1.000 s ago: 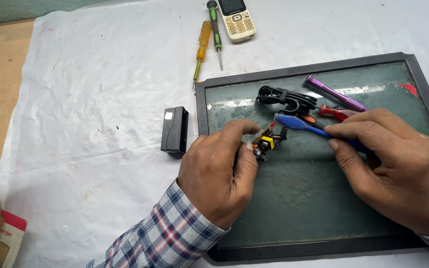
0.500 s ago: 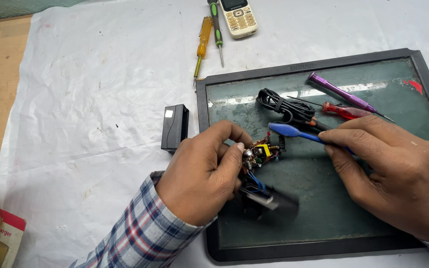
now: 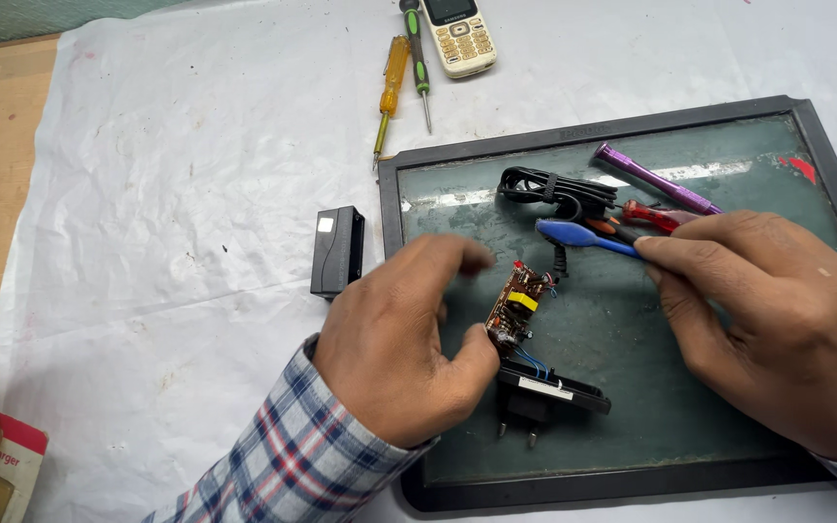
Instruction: The person pries open a black phone charger adapter with a small screwdriver, removes the circuit board from the plastic casing, and cleans the board and components with a toothbrush. They then probe and work on the board with screwdrivers while holding it over the work mat.
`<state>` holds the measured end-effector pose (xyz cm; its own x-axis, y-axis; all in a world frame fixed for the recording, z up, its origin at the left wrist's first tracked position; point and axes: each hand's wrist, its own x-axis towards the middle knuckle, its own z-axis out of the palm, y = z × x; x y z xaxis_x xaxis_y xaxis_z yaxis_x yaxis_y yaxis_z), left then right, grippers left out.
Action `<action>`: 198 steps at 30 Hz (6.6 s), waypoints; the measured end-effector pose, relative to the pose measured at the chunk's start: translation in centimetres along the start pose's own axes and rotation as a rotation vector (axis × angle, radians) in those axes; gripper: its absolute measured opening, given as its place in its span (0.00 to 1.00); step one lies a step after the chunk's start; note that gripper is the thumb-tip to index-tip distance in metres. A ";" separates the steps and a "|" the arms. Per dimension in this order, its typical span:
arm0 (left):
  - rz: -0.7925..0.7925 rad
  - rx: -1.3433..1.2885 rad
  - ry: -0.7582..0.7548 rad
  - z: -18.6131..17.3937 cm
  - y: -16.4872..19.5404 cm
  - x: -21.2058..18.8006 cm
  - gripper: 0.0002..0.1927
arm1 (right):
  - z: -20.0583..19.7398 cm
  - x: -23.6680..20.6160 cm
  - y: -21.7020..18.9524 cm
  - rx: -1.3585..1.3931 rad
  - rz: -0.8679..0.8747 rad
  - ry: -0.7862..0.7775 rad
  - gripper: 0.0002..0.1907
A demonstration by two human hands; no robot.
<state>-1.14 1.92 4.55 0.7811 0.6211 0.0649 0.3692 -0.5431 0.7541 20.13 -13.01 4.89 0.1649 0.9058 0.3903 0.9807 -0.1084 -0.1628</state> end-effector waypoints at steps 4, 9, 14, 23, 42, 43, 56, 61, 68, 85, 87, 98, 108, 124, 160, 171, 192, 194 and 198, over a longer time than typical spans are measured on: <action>0.241 -0.033 0.022 0.1 -0.4 0.1 0.35 | -0.1 0.0 0.0 0.014 -0.015 -0.025 0.11; 0.249 0.045 -0.154 0.5 -0.8 0.4 0.36 | -0.1 -0.1 -0.1 0.044 0.016 -0.049 0.11; 0.388 0.103 -0.092 0.5 -1.1 0.4 0.34 | 0.1 -0.1 0.1 0.043 0.078 -0.071 0.11; 0.262 0.096 -0.134 0.7 -1.4 0.4 0.42 | -0.2 -0.7 0.0 0.145 0.020 -0.035 0.13; 0.237 0.067 -0.121 1.1 -1.6 0.4 0.45 | 0.8 -1.1 2.0 0.192 -0.053 -0.140 0.11; 0.242 0.064 -0.113 1.1 -1.6 0.3 0.45 | 0.8 -1.2 1.8 0.183 -0.041 -0.133 0.11; 0.210 0.071 -0.125 1.0 -1.7 0.4 0.44 | 0.5 -0.8 1.2 0.197 -0.001 -0.143 0.10; 0.212 0.064 -0.115 1.0 -1.6 0.4 0.44 | 0.5 -0.8 1.8 0.214 0.019 -0.197 0.09; 0.226 0.067 -0.108 1.1 -1.7 0.4 0.43 | 0.7 -0.8 1.9 0.175 0.007 -0.154 0.09; 0.246 0.078 -0.046 1.4 -1.7 0.3 0.41 | 0.4 -1.8 1.9 0.251 0.065 -0.185 0.18; 0.282 0.073 0.001 1.5 -1.7 0.2 0.40 | 0.6 -2.3 1.9 0.257 -0.034 -0.238 0.25; 0.413 0.166 0.060 1.1 -1.5 0.0 0.35 | 0.4 -2.5 4.2 0.092 -0.391 -0.172 0.28; 0.446 0.300 -0.038 1.8 -0.6 -0.2 0.30 | 0.6 0.4 2.5 0.059 -0.316 -0.078 0.39; 0.522 0.251 -0.084 1.8 0.0 -0.6 0.13 | 1.9 0.6 3.1 0.102 -0.123 -0.044 0.17; 0.472 0.129 0.083 3.4 0.4 -1.5 0.22 | 0.4 -1.1 6.4 0.115 -0.029 -0.184 0.22; 0.399 -0.010 -0.016 3.0 -0.1 -1.4 0.20 | 1.4 0.1 6.7 0.136 -0.090 -0.262 0.17; 0.378 -0.066 0.000 3.4 -0.5 -1.2 0.22 | 2.7 -0.9 5.1 0.332 -0.178 -0.164 0.14; 0.383 -0.071 0.008 3.5 -0.6 -1.1 0.19 | 2.5 -0.7 5.6 0.287 -0.186 -0.146 0.15; 0.365 -0.082 0.013 3.6 -0.6 -1.1 0.14 | 2.4 -0.4 6.7 0.292 -0.169 -0.146 0.15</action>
<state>-0.42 -0.45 1.70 0.8473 0.4019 0.3472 0.0253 -0.6836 0.7294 26.39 -13.08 1.42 -0.0346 0.9521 0.3037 0.9180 0.1504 -0.3669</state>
